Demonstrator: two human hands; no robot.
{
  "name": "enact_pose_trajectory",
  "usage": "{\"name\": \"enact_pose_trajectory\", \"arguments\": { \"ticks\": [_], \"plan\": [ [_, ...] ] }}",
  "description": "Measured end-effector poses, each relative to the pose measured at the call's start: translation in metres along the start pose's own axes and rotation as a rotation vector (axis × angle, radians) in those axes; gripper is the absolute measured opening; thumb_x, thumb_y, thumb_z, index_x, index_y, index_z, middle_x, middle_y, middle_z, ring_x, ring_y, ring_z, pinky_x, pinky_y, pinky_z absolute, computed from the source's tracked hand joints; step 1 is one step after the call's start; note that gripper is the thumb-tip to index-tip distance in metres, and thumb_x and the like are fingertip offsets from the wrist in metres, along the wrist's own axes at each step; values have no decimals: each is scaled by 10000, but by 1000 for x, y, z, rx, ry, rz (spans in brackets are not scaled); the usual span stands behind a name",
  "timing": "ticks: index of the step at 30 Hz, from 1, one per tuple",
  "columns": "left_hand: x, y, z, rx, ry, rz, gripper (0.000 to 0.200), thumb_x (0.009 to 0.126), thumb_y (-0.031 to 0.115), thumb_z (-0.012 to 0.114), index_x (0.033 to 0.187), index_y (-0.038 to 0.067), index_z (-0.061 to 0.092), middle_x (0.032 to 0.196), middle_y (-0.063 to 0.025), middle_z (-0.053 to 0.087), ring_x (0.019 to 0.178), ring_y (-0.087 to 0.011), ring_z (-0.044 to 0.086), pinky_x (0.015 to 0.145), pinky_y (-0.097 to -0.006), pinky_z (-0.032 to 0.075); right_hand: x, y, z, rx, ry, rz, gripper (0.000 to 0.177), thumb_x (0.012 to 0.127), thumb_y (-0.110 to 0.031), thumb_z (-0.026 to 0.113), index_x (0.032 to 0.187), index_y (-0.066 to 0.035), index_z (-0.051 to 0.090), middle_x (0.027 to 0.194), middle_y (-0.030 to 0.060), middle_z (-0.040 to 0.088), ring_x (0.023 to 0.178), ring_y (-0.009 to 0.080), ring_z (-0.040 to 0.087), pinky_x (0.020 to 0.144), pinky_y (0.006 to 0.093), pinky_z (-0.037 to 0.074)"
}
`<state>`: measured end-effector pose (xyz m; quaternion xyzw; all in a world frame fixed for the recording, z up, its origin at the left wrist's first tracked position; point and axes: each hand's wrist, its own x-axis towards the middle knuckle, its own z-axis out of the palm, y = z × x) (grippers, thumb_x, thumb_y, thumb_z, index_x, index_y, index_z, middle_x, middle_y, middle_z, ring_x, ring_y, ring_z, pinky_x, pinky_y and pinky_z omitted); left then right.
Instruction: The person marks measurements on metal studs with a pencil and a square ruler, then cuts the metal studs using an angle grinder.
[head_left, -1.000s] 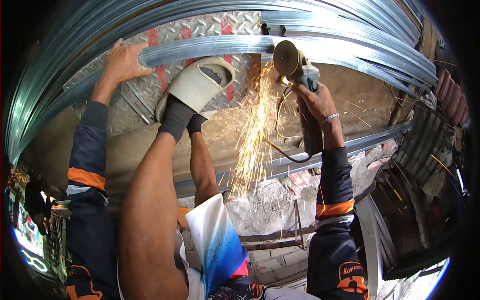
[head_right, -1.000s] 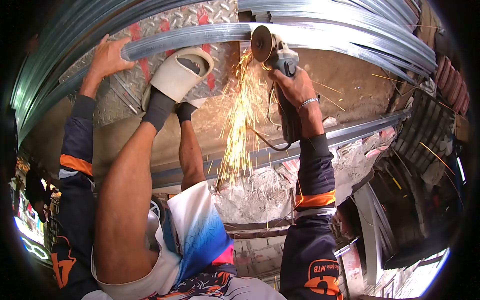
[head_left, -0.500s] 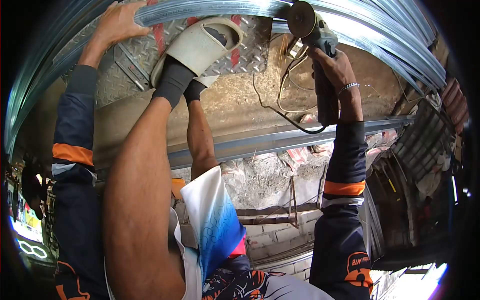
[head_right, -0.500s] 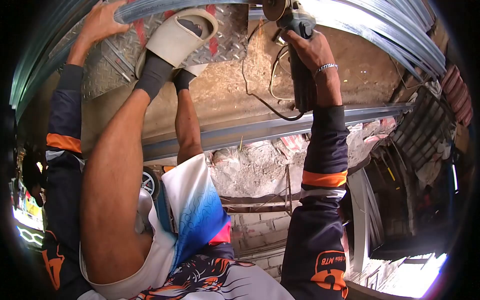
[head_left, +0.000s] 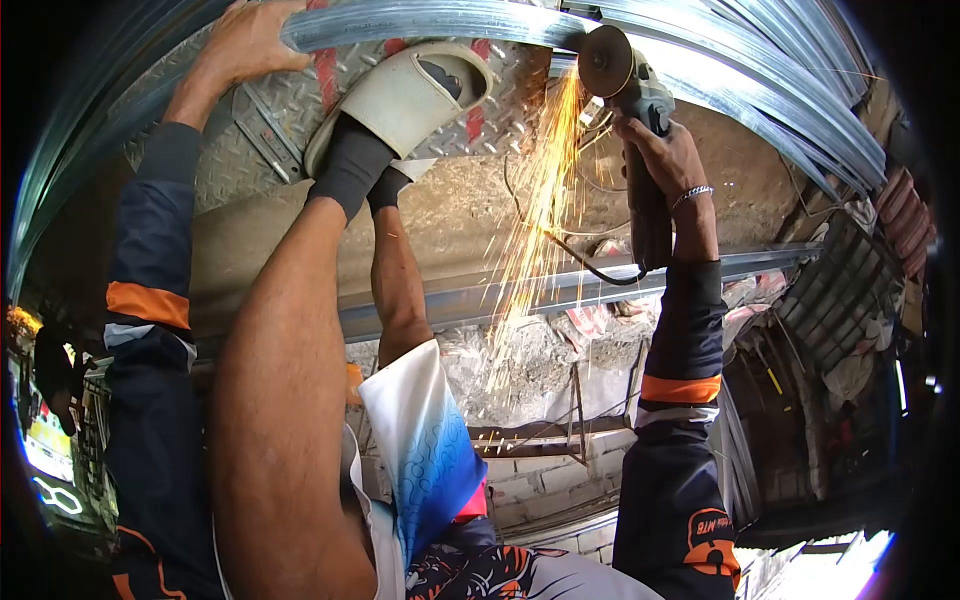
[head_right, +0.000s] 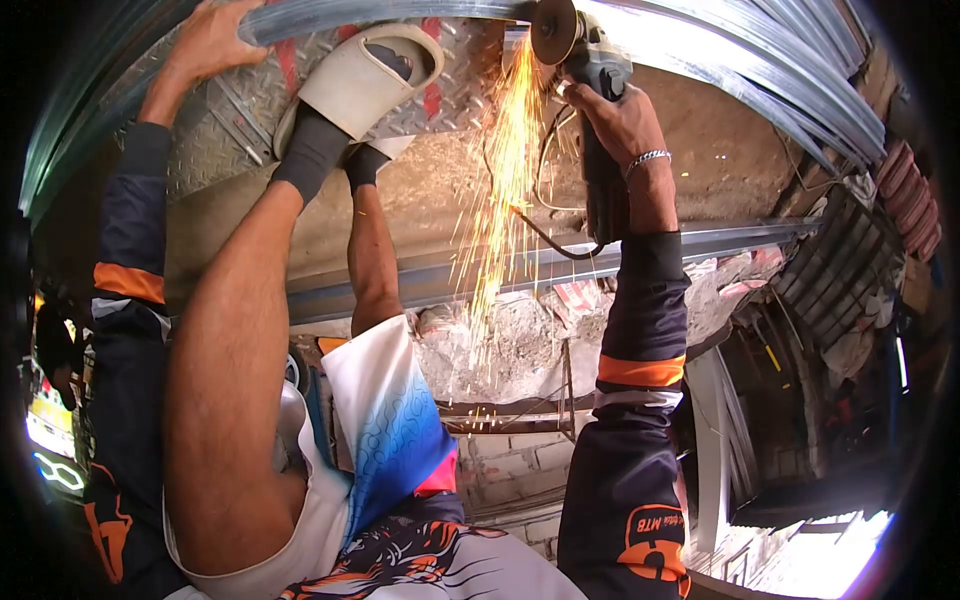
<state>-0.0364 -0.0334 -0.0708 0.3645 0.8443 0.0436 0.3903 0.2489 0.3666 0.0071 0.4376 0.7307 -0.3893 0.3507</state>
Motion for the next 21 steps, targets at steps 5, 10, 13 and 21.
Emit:
{"name": "enact_pose_trajectory", "arguments": {
  "ticks": [5,10,13,21],
  "plan": [
    [-1,0,5,-15,70,18,565,596,432,861,1068,147,740,1003,-164,753,1016,-385,693,1094,-653,365,-1,-2,-3,-45,-4,-55,510,831,-446,732,948,51,707,756,92,680,693,172,607,677,333,502],
    [0,0,7,21,73,25,568,594,445,865,1062,146,742,991,-166,753,997,-389,695,1083,-649,376,0,-7,-10,11,-92,-18,555,827,-502,738,917,46,710,731,67,659,689,160,591,664,339,487],
    [-2,3,5,12,86,30,581,596,452,869,1072,146,740,980,-168,754,985,-391,695,1069,-631,392,7,-1,-6,-78,-27,13,560,812,-507,738,938,38,728,745,80,669,690,165,597,665,344,486],
    [-1,3,9,98,138,73,627,598,480,867,1057,76,728,993,-199,738,973,-410,685,1003,-574,439,12,4,-10,-72,-26,-8,542,783,-490,737,957,24,754,781,104,705,724,193,643,708,353,505]
  ]
}}
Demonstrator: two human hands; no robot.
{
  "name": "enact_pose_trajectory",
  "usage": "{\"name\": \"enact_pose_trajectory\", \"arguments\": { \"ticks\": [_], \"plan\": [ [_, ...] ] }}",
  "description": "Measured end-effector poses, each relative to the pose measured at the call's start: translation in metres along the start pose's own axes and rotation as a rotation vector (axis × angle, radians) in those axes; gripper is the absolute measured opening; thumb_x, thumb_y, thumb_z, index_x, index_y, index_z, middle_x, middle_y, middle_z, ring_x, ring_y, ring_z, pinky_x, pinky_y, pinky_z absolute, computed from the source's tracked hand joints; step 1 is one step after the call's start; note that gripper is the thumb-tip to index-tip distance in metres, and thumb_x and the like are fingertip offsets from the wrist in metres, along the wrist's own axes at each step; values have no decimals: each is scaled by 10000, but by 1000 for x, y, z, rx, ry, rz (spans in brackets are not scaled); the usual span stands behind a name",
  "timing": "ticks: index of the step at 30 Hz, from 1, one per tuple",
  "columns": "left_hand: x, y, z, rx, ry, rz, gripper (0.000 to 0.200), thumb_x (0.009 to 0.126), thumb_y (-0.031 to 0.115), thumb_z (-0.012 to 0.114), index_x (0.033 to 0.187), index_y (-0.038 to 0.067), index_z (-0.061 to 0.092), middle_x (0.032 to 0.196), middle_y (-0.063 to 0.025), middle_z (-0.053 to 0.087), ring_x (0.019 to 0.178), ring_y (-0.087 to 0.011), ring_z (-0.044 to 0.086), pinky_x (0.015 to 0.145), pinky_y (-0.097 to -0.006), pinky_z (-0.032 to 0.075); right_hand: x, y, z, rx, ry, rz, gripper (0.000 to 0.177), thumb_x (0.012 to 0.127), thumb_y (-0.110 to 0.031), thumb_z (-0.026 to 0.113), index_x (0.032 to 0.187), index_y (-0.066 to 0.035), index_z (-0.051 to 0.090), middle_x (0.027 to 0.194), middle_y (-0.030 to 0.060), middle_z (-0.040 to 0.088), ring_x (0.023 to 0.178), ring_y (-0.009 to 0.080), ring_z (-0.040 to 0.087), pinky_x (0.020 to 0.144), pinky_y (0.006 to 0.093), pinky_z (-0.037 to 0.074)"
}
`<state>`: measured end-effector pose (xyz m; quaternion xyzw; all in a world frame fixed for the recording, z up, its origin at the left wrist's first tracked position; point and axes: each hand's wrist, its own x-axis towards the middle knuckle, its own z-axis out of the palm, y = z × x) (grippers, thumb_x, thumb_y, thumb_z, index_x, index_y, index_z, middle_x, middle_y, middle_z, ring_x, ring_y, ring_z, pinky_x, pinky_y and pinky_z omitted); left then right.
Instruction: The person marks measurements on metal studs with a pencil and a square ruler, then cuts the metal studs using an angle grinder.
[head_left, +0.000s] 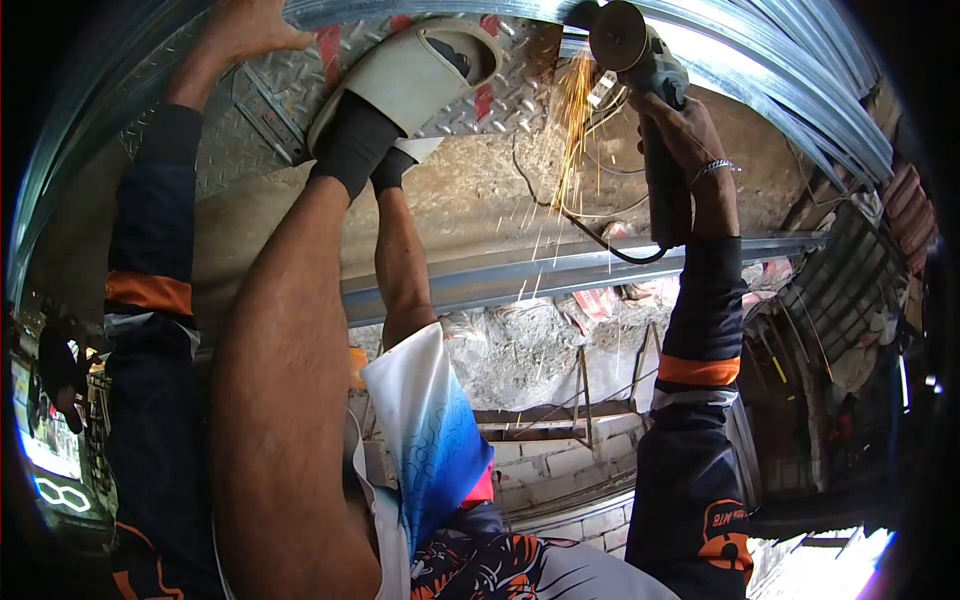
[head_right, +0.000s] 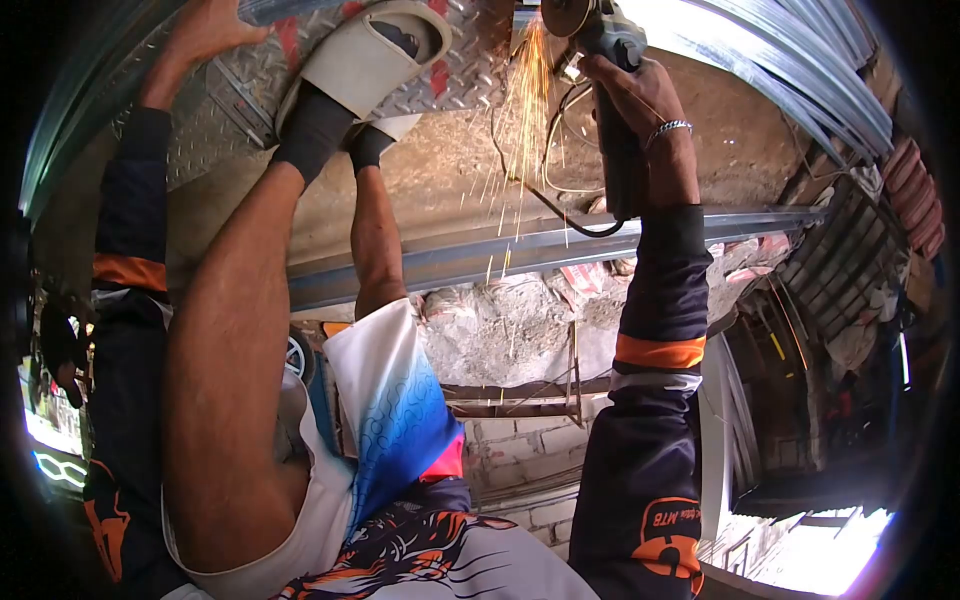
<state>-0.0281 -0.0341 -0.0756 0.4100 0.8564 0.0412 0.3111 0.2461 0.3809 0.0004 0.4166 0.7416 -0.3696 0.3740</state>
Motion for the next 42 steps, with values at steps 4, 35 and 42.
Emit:
{"name": "enact_pose_trajectory", "arguments": {
  "ticks": [4,35,42],
  "plan": [
    [4,-4,2,12,-19,-3,619,588,479,868,1039,78,726,983,-203,736,969,-414,683,966,-561,455,-2,1,0,60,2,-52,540,794,-491,738,1002,7,754,848,107,721,774,198,658,746,349,518],
    [5,-3,-8,-57,-50,41,487,563,364,828,949,82,732,949,-161,744,927,-372,698,896,-503,499,1,-10,-10,-62,-26,-21,660,739,-581,740,970,37,739,844,168,732,779,262,721,740,365,553],
    [4,-9,-2,-45,-25,-12,527,568,364,830,1003,78,746,977,-171,748,937,-379,701,916,-490,503,14,-2,-12,-100,49,-114,528,828,-502,754,939,10,693,738,69,659,621,160,664,567,311,535]
  ]
}}
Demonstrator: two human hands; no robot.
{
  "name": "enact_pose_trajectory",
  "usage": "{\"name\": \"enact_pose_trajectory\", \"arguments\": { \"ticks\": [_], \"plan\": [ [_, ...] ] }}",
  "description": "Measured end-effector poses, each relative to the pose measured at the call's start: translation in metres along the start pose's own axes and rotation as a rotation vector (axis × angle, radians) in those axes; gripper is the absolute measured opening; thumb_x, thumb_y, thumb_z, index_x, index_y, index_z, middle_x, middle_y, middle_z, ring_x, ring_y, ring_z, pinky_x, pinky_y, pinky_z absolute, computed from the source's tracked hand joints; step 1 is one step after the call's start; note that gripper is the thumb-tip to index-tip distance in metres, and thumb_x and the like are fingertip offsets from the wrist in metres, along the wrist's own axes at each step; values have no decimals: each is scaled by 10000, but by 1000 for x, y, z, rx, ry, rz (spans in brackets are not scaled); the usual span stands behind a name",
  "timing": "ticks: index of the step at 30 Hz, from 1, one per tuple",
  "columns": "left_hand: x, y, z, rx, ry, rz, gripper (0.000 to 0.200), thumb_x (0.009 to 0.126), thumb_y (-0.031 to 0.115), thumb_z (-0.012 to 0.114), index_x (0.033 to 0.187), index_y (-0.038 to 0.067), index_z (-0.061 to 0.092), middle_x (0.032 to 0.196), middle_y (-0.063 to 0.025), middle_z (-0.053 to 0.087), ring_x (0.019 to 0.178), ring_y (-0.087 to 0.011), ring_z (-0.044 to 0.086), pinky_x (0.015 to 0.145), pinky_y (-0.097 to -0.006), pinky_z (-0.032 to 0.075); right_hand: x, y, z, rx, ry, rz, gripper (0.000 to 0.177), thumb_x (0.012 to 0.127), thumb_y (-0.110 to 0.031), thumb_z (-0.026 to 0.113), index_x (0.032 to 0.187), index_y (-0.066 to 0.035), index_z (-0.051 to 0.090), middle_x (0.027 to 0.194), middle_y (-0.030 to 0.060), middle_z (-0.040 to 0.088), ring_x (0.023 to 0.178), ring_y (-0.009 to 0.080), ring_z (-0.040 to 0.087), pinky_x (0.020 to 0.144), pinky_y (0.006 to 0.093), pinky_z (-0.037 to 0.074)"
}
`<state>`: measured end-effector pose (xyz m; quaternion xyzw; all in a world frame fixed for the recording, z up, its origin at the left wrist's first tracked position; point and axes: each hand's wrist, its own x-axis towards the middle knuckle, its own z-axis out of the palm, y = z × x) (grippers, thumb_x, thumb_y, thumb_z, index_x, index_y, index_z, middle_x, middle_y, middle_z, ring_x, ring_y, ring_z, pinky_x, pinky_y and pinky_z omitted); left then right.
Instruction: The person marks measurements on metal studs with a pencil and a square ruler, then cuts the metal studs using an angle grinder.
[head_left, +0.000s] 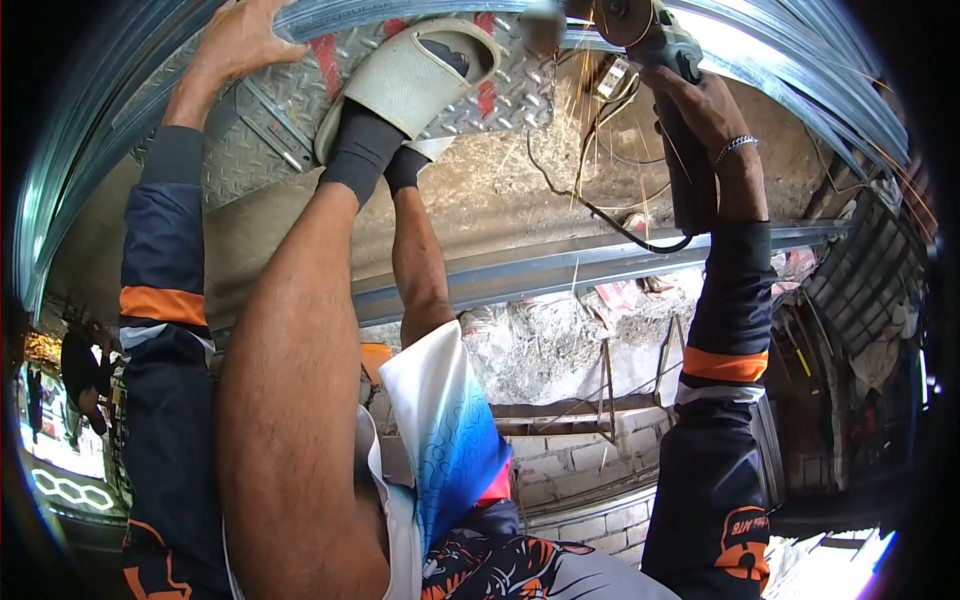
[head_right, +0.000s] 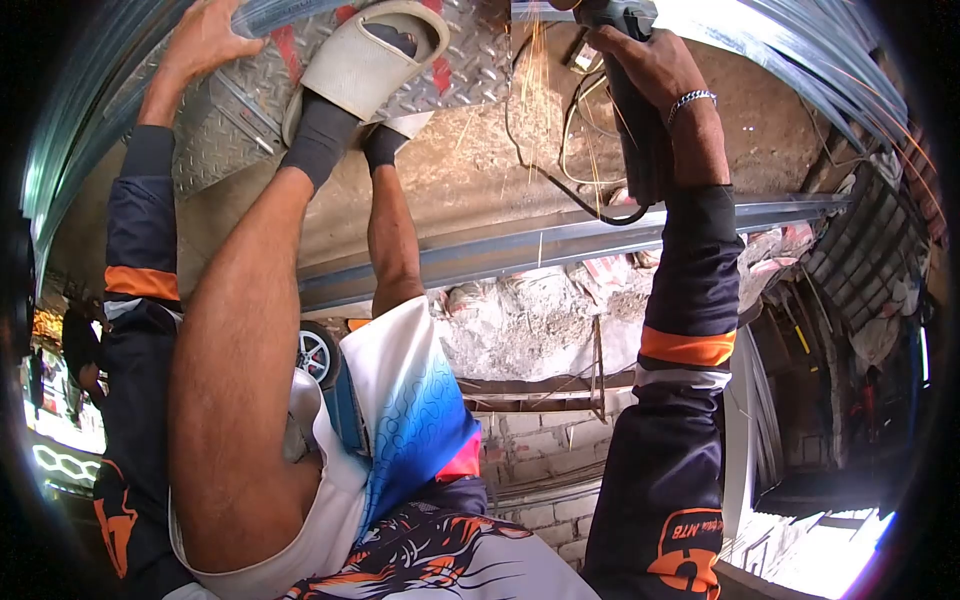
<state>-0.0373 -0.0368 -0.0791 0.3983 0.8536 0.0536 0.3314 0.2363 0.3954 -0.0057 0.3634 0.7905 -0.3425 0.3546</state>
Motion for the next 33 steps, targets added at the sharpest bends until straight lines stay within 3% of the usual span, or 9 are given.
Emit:
{"name": "enact_pose_trajectory", "arguments": {
  "ticks": [1,3,9,12,15,26,29,31,33],
  "plan": [
    [0,4,-4,0,0,1,527,568,364,830,1003,78,746,977,-171,748,937,-379,701,916,-490,503,-1,-2,-1,0,0,1,528,828,-502,754,939,10,693,738,69,659,621,160,664,567,311,535],
    [1,12,-12,-45,-123,-69,545,575,365,836,1024,72,742,1024,-172,748,971,-377,699,954,-501,489,-2,-6,-4,-3,-56,89,688,731,-560,757,1004,71,726,911,205,733,844,271,717,774,363,553],
    [1,4,-4,3,-118,-21,554,586,367,843,1051,85,738,1064,-156,749,1016,-360,692,1012,-526,435,-15,-20,3,95,-109,189,651,747,-561,742,962,54,734,828,193,724,791,271,711,738,379,548],
    [0,-6,5,-6,-34,-7,540,586,376,844,1037,98,743,1031,-142,756,1001,-357,697,1024,-533,424,-7,-9,4,55,-97,131,634,756,-554,737,945,51,738,784,178,713,752,264,705,698,382,547],
    [2,0,-3,-52,-129,-40,524,585,386,845,1022,114,747,1004,-134,762,986,-352,702,1045,-544,410,-3,-5,2,-1,-71,70,646,755,-559,740,931,63,736,791,173,714,742,262,703,689,384,546],
    [1,-1,1,-103,-115,-39,470,604,374,848,1000,144,743,999,-115,764,1007,-341,700,1090,-612,358,4,-12,-6,57,-24,136,703,727,-612,748,958,52,744,821,162,717,759,236,676,727,366,523],
    [-1,4,-4,-106,-104,-43,464,612,369,849,1003,146,739,1006,-106,764,1023,-332,698,1107,-631,336,2,-18,-5,71,-10,56,674,736,-590,757,938,53,742,805,154,715,739,232,686,698,356,529],
    [-1,8,-7,-72,-110,-60,462,615,367,848,1006,146,737,1008,-102,764,1028,-328,697,1113,-639,326,-2,-21,-5,120,-31,170,639,741,-561,770,913,54,735,802,145,719,713,217,692,668,341,537],
    [-2,8,-6,-76,-98,-62,446,619,367,846,991,148,738,1003,-101,764,1019,-325,699,1101,-631,337,-2,-14,-6,162,-68,133,607,757,-530,775,915,54,730,796,141,719,692,209,691,652,340,541]
  ]
}}
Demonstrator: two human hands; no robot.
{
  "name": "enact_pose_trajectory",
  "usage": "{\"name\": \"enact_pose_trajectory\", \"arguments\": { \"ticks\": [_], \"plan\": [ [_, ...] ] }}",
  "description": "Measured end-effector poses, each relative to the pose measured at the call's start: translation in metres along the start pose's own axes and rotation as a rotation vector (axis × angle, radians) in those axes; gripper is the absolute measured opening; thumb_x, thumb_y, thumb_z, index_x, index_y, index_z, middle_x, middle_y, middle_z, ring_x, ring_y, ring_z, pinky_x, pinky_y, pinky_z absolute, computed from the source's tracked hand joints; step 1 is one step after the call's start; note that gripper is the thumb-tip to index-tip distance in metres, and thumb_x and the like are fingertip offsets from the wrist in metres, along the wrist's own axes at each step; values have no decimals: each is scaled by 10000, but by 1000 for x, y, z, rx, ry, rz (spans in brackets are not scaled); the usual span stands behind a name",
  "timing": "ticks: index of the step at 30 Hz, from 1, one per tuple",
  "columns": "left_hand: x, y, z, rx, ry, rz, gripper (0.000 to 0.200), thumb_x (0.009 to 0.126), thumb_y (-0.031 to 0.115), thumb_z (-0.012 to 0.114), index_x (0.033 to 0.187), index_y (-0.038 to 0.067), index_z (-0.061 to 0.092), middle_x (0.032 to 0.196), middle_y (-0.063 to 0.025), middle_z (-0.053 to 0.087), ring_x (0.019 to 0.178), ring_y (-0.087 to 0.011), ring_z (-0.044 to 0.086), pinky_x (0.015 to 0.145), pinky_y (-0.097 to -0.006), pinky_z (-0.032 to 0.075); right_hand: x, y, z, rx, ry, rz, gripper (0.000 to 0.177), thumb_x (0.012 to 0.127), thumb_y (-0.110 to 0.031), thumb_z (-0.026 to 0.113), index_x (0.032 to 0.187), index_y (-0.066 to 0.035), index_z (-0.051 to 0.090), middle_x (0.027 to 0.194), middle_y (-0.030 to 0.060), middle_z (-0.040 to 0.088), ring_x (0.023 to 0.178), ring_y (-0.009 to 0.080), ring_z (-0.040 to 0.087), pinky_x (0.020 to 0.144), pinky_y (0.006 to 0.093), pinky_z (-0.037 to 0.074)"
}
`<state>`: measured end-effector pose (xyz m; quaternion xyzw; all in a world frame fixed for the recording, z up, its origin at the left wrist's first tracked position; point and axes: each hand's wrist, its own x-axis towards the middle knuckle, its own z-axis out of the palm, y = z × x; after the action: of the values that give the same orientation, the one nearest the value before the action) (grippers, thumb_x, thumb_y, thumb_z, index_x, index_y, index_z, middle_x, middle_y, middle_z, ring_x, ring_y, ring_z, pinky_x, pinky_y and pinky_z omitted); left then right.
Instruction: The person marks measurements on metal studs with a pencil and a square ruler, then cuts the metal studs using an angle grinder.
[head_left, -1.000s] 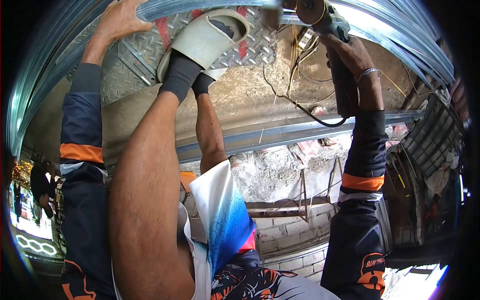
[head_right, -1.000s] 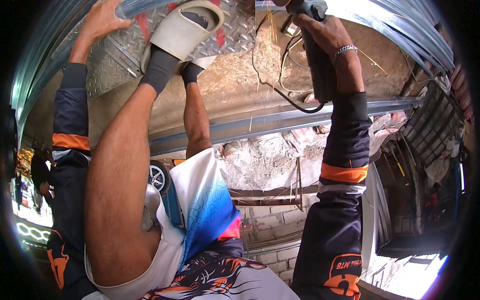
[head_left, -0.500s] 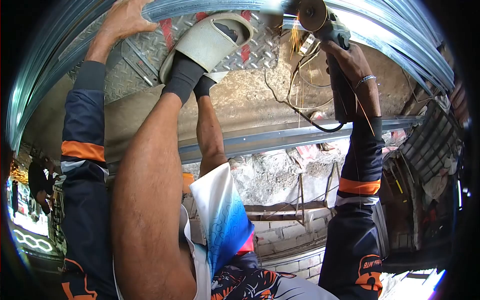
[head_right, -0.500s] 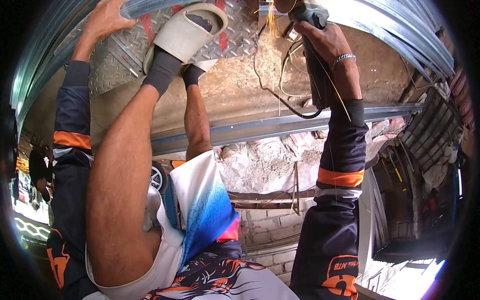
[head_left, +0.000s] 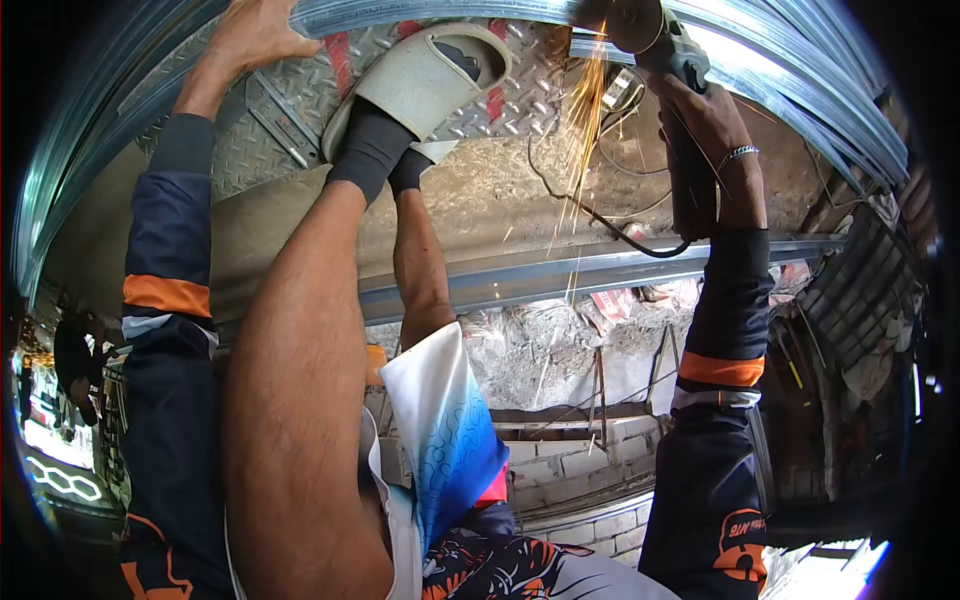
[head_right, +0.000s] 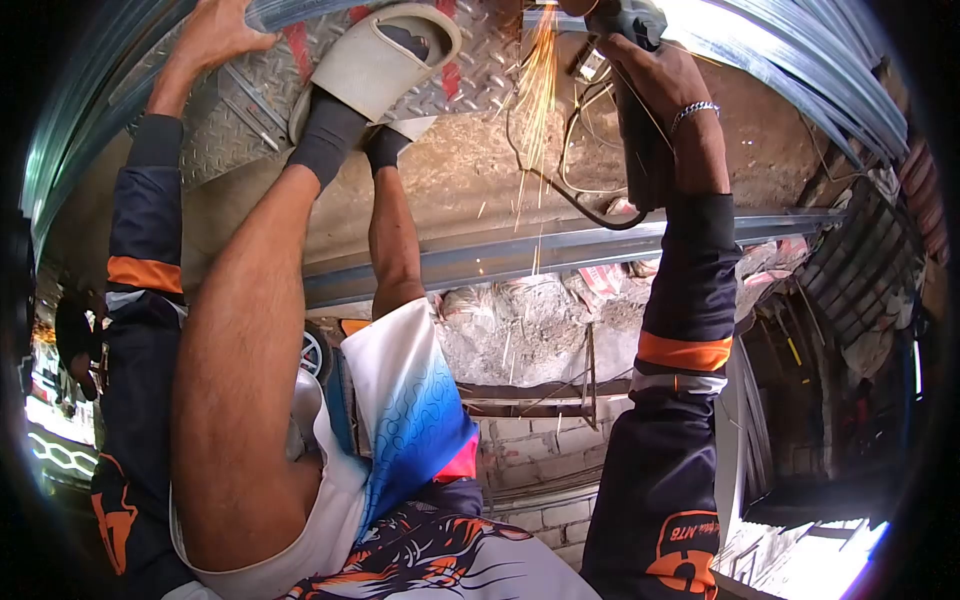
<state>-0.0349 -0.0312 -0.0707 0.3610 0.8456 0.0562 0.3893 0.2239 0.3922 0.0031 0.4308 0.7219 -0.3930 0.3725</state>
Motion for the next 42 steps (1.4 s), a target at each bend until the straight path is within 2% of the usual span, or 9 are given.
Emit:
{"name": "enact_pose_trajectory", "arguments": {
  "ticks": [10,19,21,22,30,35,39,41,42],
  "plan": [
    [1,-2,-1,-21,-23,19,427,624,367,837,973,142,738,990,-99,766,1003,-325,702,1073,-638,348,22,6,-7,66,74,-115,500,881,-469,759,996,9,671,827,103,685,652,200,690,583,330,570],
    [-1,-11,-7,-30,-122,43,654,646,491,863,1144,104,691,1215,-137,711,1217,-326,621,1142,-666,248,-38,-34,-20,228,244,17,573,784,-542,812,940,-6,680,745,84,671,603,171,654,577,312,545],
    [-11,-3,-4,-15,38,94,434,734,320,807,1085,96,687,1105,-163,726,1118,-364,656,1051,-613,391,-52,-18,-18,258,254,92,589,783,-553,805,933,1,674,728,83,661,592,173,649,564,313,543],
    [-11,-21,25,195,158,71,802,713,544,841,1341,89,636,1195,-184,718,1156,-329,663,1190,-569,269,-61,-9,-16,275,251,131,574,783,-521,809,951,12,678,740,89,669,608,180,663,575,316,546],
    [-32,6,25,314,492,203,550,776,353,845,1230,98,667,1179,-111,720,1103,-302,673,1191,-535,288,-117,41,24,376,176,246,493,808,-418,799,992,17,659,754,90,658,603,179,637,568,321,524],
    [-25,2,17,281,377,225,533,747,219,834,1236,133,638,1174,-38,694,1085,-332,660,1184,-527,300,-120,42,40,370,128,253,421,822,-357,792,977,8,651,749,73,653,605,158,640,556,310,520],
    [-12,5,19,135,436,246,519,780,180,793,1266,156,612,1147,-68,701,1099,-339,654,1185,-550,294,-114,33,39,324,117,219,458,822,-384,776,995,21,652,773,83,667,622,161,639,584,318,524],
    [-12,32,-3,191,-106,-102,507,802,161,770,1275,128,590,1160,-113,707,1135,-345,646,1185,-582,281,-109,32,36,289,121,203,475,819,-395,770,1000,29,653,782,88,673,635,164,643,600,321,525],
    [-11,30,-2,192,-103,-101,507,802,161,770,1275,128,590,1160,-113,707,1135,-345,646,1185,-582,281,-105,34,36,264,111,175,492,815,-402,765,1005,38,655,794,95,680,664,171,651,623,329,527]
  ]
}}
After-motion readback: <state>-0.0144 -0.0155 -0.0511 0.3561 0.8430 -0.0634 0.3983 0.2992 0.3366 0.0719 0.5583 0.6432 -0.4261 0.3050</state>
